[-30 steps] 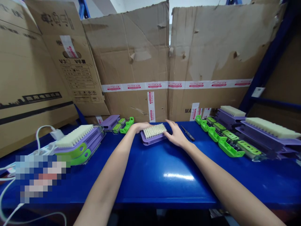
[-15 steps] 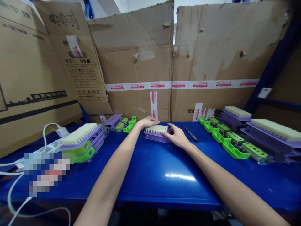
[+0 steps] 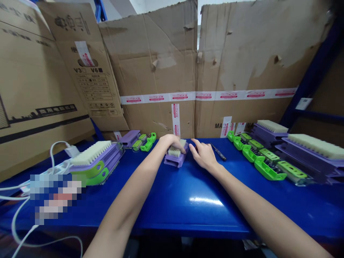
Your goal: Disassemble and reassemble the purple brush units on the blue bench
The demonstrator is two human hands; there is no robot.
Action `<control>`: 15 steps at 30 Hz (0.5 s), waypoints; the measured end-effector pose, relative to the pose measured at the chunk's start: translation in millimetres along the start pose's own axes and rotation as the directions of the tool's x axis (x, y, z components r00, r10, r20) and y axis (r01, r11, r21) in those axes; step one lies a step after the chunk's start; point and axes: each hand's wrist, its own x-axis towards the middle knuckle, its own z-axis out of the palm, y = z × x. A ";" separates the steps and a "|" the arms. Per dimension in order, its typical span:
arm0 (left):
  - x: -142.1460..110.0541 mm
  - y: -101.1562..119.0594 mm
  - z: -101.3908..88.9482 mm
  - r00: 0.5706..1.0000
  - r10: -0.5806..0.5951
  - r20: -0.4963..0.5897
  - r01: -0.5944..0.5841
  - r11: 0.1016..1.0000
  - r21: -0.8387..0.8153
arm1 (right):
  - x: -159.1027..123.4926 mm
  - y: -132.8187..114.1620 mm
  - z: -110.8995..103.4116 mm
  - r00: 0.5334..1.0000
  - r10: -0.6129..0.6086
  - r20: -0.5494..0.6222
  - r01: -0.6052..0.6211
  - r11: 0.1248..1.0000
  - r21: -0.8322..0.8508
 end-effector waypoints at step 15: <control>-20.0 -36.2 -38.5 0.965 -0.150 -0.213 0.170 0.982 0.079 | 3.1 8.1 1.9 0.999 0.019 0.034 -0.019 1.000 0.004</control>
